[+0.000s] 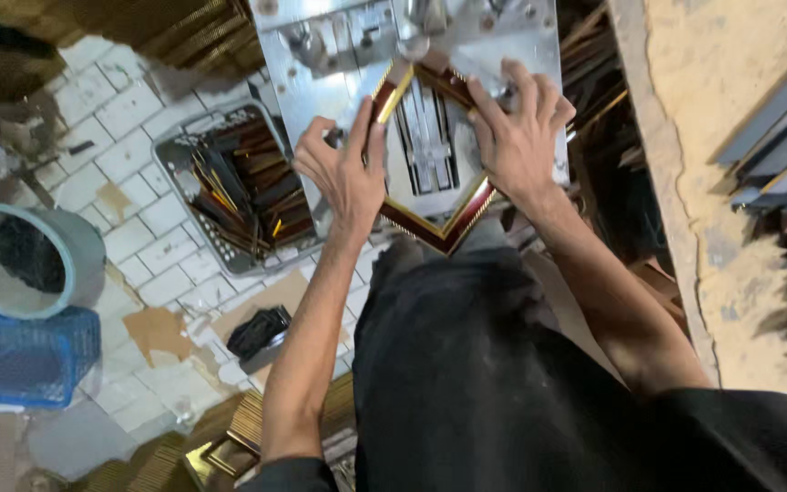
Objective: The person assembles picture frames by placing four pre-cut frame pieces into a corner-joining machine, pressing the handle to join the corners, and stacking the completed frames on a nearby table. The process is repeated multiple times with consistent handling of frame pieces and the joining tool.
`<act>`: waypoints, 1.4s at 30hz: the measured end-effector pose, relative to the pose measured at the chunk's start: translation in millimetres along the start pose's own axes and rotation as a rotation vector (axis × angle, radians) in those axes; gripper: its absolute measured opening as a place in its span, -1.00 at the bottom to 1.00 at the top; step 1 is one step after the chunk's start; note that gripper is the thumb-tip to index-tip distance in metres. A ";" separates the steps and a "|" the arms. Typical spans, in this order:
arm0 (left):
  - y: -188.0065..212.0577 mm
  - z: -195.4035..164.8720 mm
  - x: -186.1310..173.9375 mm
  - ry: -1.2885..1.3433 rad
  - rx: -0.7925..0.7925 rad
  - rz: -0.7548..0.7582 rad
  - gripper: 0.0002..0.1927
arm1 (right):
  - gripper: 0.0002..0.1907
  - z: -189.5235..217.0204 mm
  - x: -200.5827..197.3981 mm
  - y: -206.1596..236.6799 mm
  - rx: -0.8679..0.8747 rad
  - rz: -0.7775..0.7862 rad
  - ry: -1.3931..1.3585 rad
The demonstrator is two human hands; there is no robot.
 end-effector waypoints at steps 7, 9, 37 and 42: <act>172.5 80.4 23.5 0.715 -1.150 0.802 -0.57 | -0.33 70.0 8.5 -18.5 -0.285 0.124 0.109; 182.4 79.4 9.6 0.772 -1.046 0.809 -0.66 | -0.39 66.4 20.7 -27.5 -0.346 0.225 -0.094; 5.7 -4.3 -5.1 -0.170 0.056 -0.087 -0.77 | -0.60 -2.0 -14.1 36.9 0.011 -0.058 0.039; -30.7 9.3 30.9 0.003 0.032 0.086 -0.70 | -0.69 -25.9 12.8 -5.1 0.038 -0.047 -0.221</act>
Point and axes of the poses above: each hand's wrist, its own y-axis away from the middle knuckle, its own x-axis out of the palm, z = x × y, the point moved 8 cm from there along -y, towards the middle knuckle, and after that the axes turned 15 degrees about -x, right-handed, at the moved point
